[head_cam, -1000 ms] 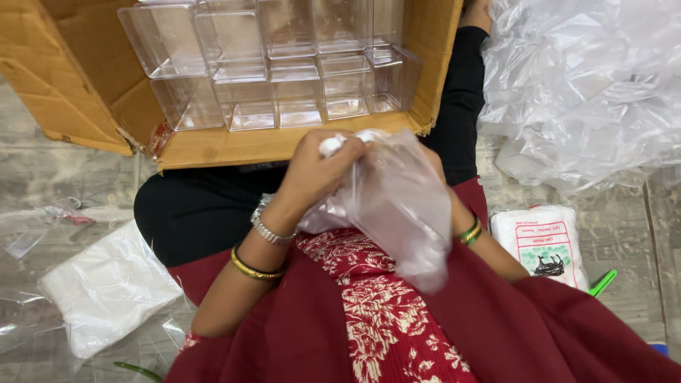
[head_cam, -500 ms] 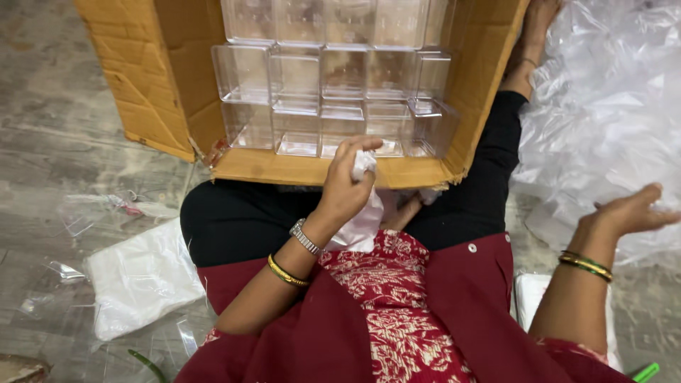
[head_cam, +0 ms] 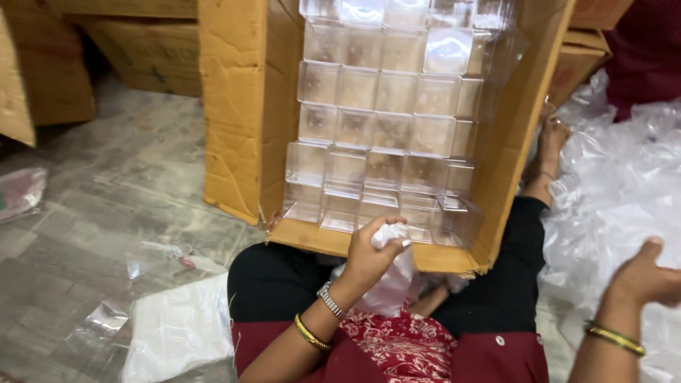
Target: The person sits on the floor with an open cardboard box of clear plastic containers on their lap. They take each container, place it into a thin plastic bag, wrap the bag around it, and set the wrapped container aside, repeating this for one container after another.
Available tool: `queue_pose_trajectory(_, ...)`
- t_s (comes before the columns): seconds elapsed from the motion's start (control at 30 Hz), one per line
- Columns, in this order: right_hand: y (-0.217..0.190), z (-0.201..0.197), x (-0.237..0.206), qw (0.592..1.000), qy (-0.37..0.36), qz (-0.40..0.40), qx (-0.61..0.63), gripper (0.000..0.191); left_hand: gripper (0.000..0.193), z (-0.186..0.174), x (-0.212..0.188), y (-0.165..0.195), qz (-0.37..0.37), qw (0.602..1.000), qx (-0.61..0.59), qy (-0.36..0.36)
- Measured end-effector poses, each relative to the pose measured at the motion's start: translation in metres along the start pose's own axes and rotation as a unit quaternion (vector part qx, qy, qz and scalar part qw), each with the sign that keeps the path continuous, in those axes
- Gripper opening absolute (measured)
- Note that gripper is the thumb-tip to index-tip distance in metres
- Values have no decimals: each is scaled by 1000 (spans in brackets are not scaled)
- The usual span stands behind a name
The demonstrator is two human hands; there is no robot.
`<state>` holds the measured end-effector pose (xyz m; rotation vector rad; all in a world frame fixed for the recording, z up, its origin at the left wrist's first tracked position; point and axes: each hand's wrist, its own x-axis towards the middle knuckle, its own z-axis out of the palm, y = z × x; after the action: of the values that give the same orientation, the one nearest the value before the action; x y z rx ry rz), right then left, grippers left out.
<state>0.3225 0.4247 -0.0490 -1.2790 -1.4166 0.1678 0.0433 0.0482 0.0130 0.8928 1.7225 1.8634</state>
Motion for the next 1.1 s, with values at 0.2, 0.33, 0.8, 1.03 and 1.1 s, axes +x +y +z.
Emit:
queue_pose_trajectory(0.2,-168,-18,-151,763,-514,-2,393,29,21,-12,-11,-7,-4,994,-111,-6)
queue_pose_trajectory(0.33,-238,-32,-218,654,-638,54,403,24,24,-28,-21,-5,-7,975,-221,2)
queue_pose_trajectory(0.8,-256,-21,-218,575,-656,165,461,16,17,-84,-45,-8,-62,993,-101,22)
queue_pose_trajectory(1.03,-272,-4,-226,634,-576,185,481,17,13,-98,-18,-8,-3,973,-188,135)
queue_pose_trajectory(1.1,-278,-2,-229,651,-579,166,462,14,12,-100,-10,-9,-3,973,-183,138)
